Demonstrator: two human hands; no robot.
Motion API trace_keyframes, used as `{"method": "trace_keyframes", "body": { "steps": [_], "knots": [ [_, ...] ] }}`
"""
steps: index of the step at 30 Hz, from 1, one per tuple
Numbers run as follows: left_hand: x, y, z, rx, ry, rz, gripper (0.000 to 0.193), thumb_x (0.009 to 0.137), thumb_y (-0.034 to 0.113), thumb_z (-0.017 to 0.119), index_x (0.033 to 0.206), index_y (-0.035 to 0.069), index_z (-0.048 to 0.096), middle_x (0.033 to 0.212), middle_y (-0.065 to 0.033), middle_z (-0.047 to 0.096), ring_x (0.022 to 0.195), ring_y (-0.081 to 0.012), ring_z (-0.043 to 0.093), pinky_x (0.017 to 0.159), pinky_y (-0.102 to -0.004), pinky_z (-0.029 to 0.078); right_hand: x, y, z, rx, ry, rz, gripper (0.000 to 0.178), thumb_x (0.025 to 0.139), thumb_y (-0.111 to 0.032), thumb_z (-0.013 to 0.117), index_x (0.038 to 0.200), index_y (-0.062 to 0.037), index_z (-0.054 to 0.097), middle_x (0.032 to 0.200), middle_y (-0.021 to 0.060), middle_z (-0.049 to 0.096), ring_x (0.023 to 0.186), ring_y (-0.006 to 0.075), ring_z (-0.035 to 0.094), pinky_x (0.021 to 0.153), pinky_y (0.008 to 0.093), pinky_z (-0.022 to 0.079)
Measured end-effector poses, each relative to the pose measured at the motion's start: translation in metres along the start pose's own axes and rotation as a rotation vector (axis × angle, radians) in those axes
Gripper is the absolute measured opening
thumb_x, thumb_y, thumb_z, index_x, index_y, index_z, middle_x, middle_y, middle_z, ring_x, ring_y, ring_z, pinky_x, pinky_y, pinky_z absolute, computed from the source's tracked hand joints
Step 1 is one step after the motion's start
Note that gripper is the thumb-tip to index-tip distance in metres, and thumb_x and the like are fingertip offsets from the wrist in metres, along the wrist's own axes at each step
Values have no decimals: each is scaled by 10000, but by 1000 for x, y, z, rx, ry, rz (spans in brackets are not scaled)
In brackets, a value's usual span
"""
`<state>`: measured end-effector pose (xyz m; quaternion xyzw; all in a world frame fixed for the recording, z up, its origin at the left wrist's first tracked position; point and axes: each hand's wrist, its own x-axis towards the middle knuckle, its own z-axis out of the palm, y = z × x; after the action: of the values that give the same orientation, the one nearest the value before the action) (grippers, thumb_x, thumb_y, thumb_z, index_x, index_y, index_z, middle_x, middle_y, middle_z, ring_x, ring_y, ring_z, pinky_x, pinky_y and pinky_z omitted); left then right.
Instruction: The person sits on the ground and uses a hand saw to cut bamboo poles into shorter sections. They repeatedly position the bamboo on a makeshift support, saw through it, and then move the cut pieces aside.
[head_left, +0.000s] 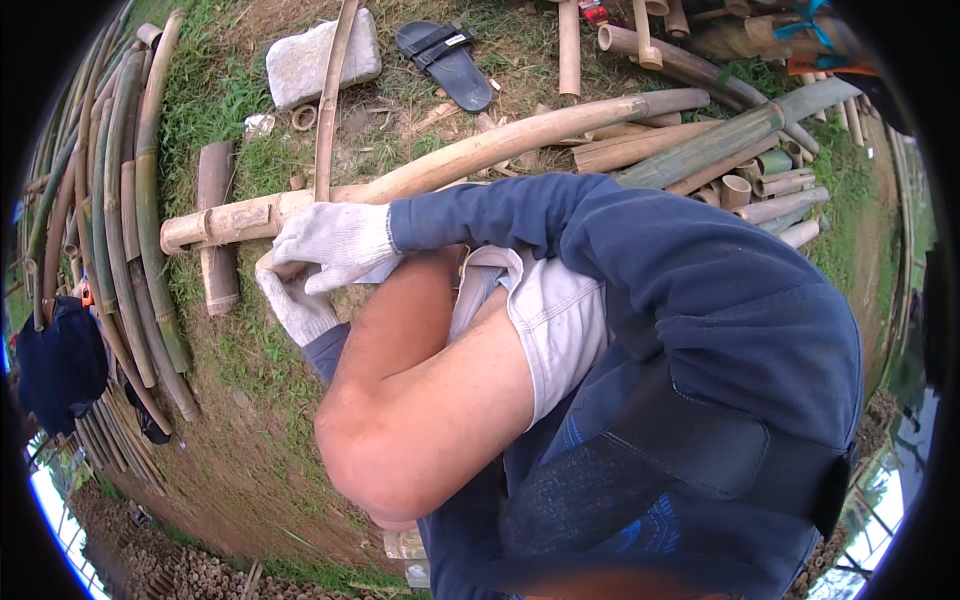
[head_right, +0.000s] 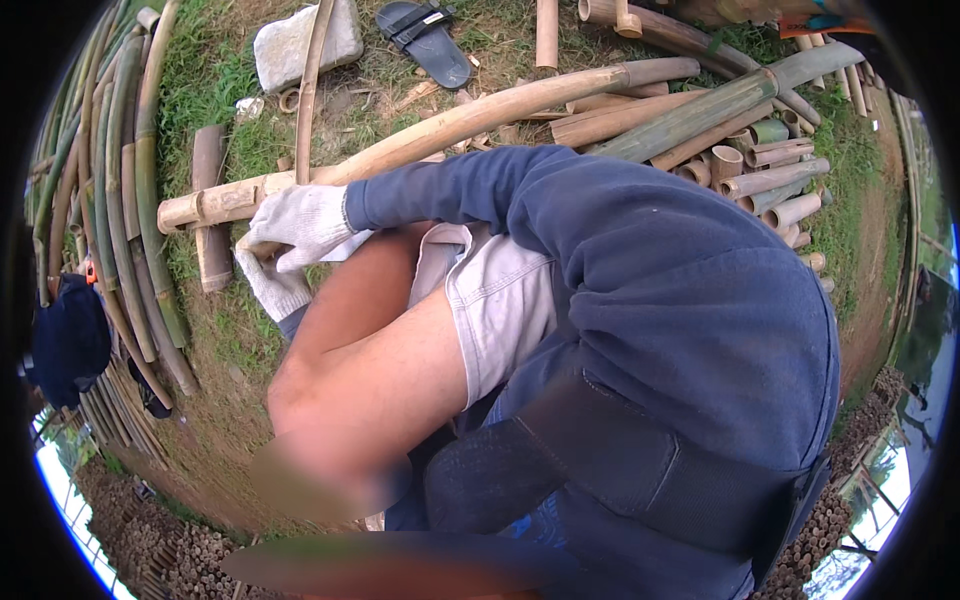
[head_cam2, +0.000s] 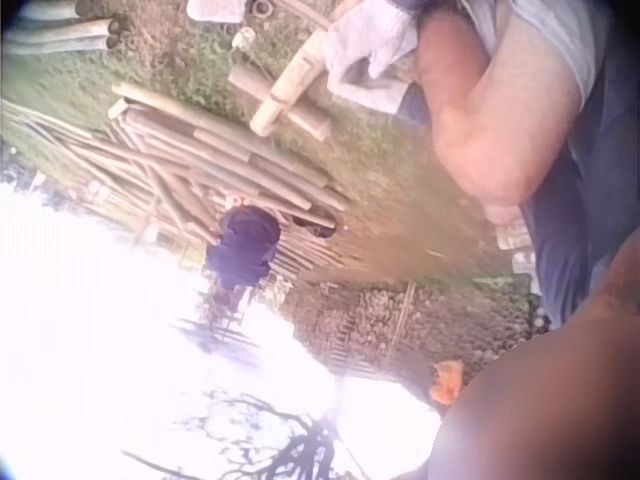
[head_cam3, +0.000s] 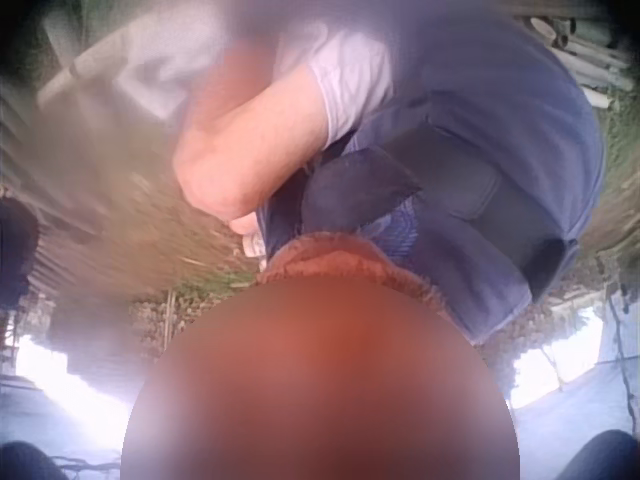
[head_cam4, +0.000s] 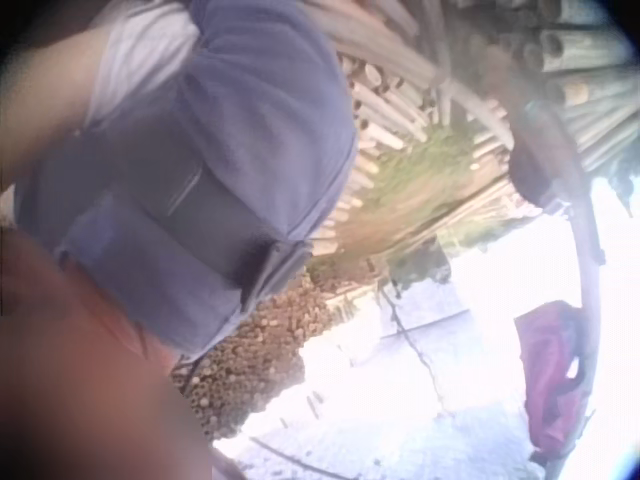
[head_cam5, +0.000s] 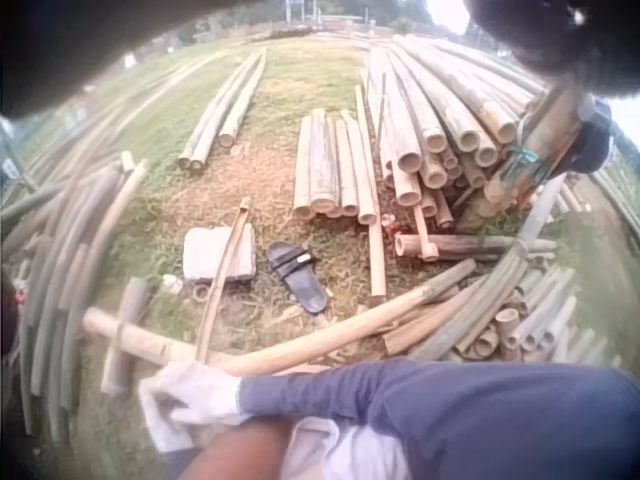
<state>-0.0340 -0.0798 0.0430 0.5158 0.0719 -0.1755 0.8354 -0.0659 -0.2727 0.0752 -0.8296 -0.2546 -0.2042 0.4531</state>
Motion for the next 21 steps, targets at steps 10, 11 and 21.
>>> {"method": "trace_keyframes", "body": {
  "steps": [10,11,21],
  "knots": [
    [36,-2,32,-37,81,232,656,1100,643,501,1289,19,578,1257,-169,648,1108,-302,673,956,-476,569,-280,13,-188,1180,576,1615,783,1030,-628,690,1507,-31,521,1329,102,617,1330,259,599,941,324,598],
    [37,-1,31,-50,84,246,656,1100,646,498,1281,21,577,1247,-166,648,1098,-301,673,950,-476,569,-298,21,-192,1374,834,1495,795,1022,-600,717,1527,-32,485,1409,126,561,1372,285,564,1012,377,581],
    [31,47,-67,-193,282,445,655,1095,675,471,1209,39,574,1153,-140,649,1004,-290,672,890,-476,570,-257,82,-152,2050,1198,1093,692,966,-262,858,1478,-24,458,1463,186,524,1409,359,511,1285,551,388]
  ]
}}
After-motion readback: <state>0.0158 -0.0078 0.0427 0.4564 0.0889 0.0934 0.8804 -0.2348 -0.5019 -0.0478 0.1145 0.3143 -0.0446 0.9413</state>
